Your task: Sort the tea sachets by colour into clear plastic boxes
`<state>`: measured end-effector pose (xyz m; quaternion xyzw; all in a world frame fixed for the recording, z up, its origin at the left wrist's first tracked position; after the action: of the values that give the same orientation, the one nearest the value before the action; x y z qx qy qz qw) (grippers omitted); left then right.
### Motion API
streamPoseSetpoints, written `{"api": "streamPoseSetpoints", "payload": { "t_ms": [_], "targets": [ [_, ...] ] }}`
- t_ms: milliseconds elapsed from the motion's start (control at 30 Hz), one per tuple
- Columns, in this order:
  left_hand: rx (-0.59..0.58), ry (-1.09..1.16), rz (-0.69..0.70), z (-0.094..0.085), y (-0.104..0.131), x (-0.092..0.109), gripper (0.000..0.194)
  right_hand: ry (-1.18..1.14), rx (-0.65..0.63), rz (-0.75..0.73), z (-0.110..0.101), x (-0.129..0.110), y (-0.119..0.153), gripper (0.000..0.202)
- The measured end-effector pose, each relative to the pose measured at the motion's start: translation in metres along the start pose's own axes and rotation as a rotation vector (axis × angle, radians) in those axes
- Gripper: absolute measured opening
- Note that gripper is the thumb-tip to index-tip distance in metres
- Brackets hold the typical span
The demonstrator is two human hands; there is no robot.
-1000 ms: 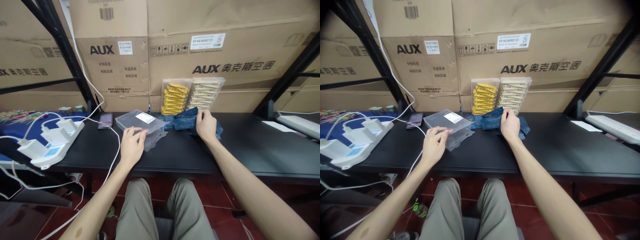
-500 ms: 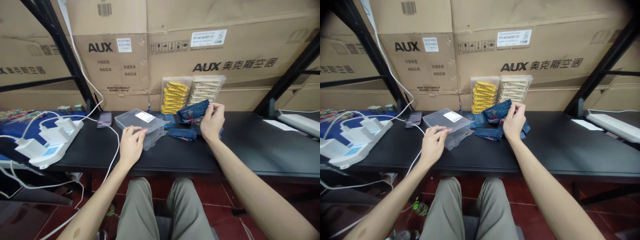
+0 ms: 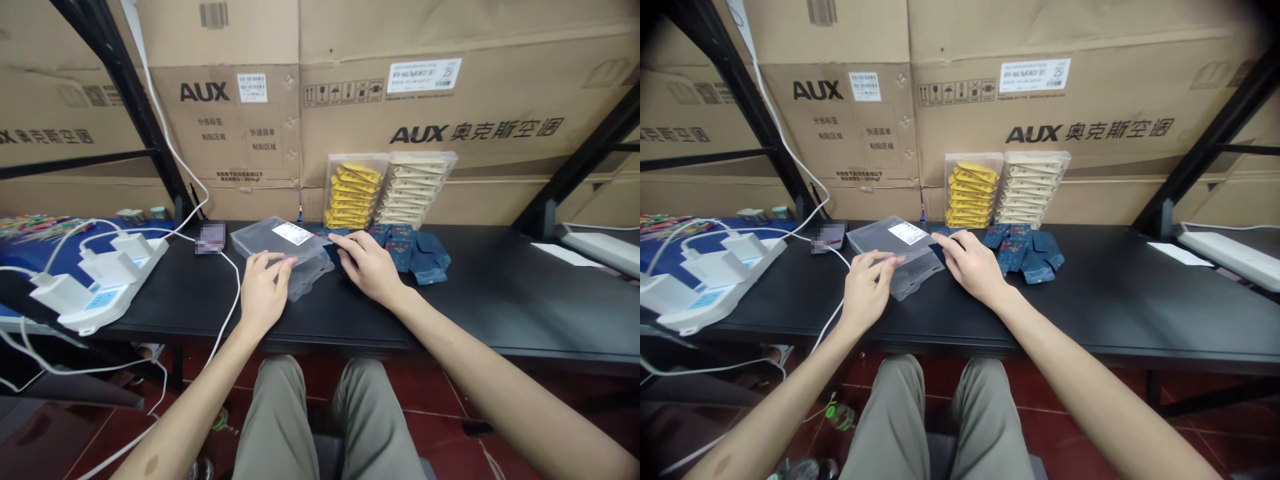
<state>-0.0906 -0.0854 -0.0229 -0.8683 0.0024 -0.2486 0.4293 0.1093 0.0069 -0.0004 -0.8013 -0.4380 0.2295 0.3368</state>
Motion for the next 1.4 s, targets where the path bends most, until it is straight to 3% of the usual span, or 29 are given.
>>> {"api": "streamPoseSetpoints", "payload": {
  "t_ms": [167, 567, 867, 933, 1100, 1267, 1400],
  "targets": [
    [0.001, 0.005, -0.012, 0.0, 0.0, 0.0, 0.038, -0.147, -0.011, 0.116, 0.002, 0.008, 0.004, 0.058],
    [-0.001, 0.008, -0.038, 0.0, 0.0, 0.0, 0.038, -0.38, 0.405, 0.432, -0.017, 0.013, 0.014, 0.024],
    [0.011, 0.02, -0.043, -0.001, 0.0, -0.001, 0.038, -0.506, 0.392, 0.372, -0.007, -0.002, 0.023, 0.023],
    [0.012, 0.022, -0.039, -0.001, 0.0, -0.001, 0.038, -0.496, 0.324, 0.333, -0.007, -0.005, 0.022, 0.025],
    [0.026, 0.016, -0.033, -0.001, 0.0, -0.001, 0.036, -0.298, 0.176, 0.258, -0.01, -0.01, 0.02, 0.004],
    [0.03, 0.008, -0.044, -0.001, 0.0, -0.001, 0.037, -0.23, 0.07, 0.207, -0.01, -0.013, 0.021, 0.012],
    [0.032, 0.011, -0.053, -0.001, 0.001, 0.0, 0.038, -0.213, 0.206, 0.157, -0.019, -0.018, 0.023, 0.014]
  ]
}}
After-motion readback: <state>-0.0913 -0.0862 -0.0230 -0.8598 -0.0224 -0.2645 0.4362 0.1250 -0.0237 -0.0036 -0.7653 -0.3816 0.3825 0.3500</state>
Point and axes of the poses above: each hand's wrist, its own y-axis away from the middle knuckle, its own z-axis out of the palm, x = y × z, the point moved 3 cm from there along -y, towards the middle knuckle
